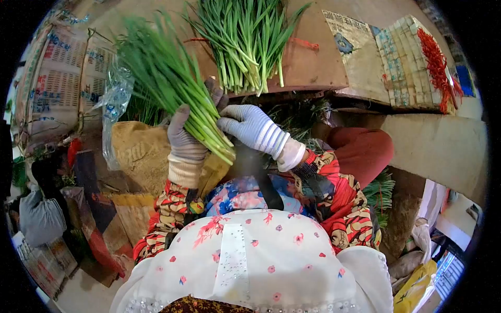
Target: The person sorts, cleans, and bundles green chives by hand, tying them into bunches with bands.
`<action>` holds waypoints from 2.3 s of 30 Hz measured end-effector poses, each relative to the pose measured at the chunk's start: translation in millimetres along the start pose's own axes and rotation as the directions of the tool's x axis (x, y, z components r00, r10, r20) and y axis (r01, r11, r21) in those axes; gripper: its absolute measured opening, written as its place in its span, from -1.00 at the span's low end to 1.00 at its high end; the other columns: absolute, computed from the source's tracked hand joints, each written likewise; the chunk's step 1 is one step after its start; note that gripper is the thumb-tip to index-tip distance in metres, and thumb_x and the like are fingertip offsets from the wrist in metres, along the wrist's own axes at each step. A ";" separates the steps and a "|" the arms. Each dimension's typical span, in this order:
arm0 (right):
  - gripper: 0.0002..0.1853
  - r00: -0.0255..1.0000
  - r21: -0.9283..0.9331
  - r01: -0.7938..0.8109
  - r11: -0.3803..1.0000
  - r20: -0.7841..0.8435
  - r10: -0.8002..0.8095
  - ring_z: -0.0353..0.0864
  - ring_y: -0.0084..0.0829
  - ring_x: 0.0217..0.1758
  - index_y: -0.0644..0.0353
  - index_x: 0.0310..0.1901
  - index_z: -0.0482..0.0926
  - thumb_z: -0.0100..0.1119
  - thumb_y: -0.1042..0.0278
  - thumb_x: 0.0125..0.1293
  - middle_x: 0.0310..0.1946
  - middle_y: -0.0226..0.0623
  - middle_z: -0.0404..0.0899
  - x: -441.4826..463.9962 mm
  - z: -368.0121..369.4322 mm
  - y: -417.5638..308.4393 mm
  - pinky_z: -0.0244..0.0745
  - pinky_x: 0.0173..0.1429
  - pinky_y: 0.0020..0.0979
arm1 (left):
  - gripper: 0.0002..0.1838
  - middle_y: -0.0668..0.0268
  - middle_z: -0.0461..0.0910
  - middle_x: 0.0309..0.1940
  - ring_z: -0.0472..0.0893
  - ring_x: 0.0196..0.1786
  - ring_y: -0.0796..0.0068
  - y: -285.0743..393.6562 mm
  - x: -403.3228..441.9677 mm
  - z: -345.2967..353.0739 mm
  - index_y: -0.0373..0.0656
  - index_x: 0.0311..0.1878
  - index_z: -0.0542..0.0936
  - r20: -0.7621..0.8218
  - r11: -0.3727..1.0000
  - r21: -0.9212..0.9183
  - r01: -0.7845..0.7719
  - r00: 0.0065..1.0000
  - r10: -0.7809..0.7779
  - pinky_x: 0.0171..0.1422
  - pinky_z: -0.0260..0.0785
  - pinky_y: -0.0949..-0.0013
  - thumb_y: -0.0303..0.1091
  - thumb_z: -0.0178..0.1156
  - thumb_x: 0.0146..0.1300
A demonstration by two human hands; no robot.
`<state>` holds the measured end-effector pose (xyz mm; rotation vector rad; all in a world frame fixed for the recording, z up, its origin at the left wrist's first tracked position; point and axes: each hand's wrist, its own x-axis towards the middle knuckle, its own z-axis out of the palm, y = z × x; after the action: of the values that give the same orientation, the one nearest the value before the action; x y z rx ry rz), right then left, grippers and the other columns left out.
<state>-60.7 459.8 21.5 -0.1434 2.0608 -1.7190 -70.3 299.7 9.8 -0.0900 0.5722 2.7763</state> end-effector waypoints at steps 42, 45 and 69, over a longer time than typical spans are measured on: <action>-0.70 0.987 -0.804 0.160 0.573 0.138 -0.081 0.60 -0.09 -0.32 0.19 -0.20 0.59 0.29 0.22 0.07 -0.42 -0.09 0.57 -43.9 15.5 -19.8 0.50 -0.23 -0.30 | -0.70 0.22 0.52 -0.18 0.53 -0.24 0.44 -18.6 5.8 -74.6 -0.23 -0.03 0.43 -0.118 0.977 -0.192 0.091 0.986 -0.115 0.02 0.47 0.21 -0.42 0.23 0.20; -0.71 0.984 -0.499 0.039 0.865 0.168 0.052 0.60 -0.27 -0.41 0.17 -0.23 0.61 0.22 0.13 0.15 -0.48 -0.13 0.58 -33.3 16.6 5.0 0.50 -0.27 -0.28 | -0.71 0.26 0.52 -0.28 0.52 -0.24 0.47 -16.2 0.6 -74.0 -0.24 -0.02 0.44 -0.086 0.995 -0.019 0.094 0.992 -0.095 0.00 0.46 0.24 -0.42 0.22 0.22; -0.65 0.443 -0.634 0.735 0.240 0.181 -0.878 0.50 -0.17 0.05 0.05 -0.06 0.52 0.18 0.14 0.11 0.02 -0.21 0.51 -34.4 -6.2 -73.2 0.38 0.12 -0.08 | -0.75 0.39 0.47 -0.28 0.47 -0.16 0.56 137.9 -3.8 -1.5 -0.14 -0.04 0.40 0.153 0.975 -0.180 -0.132 0.975 0.160 0.09 0.37 0.38 -0.39 0.17 0.24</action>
<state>-47.3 461.8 101.4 -1.6339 2.9571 -1.3385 -109.0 177.6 60.7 0.1536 0.3126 2.9341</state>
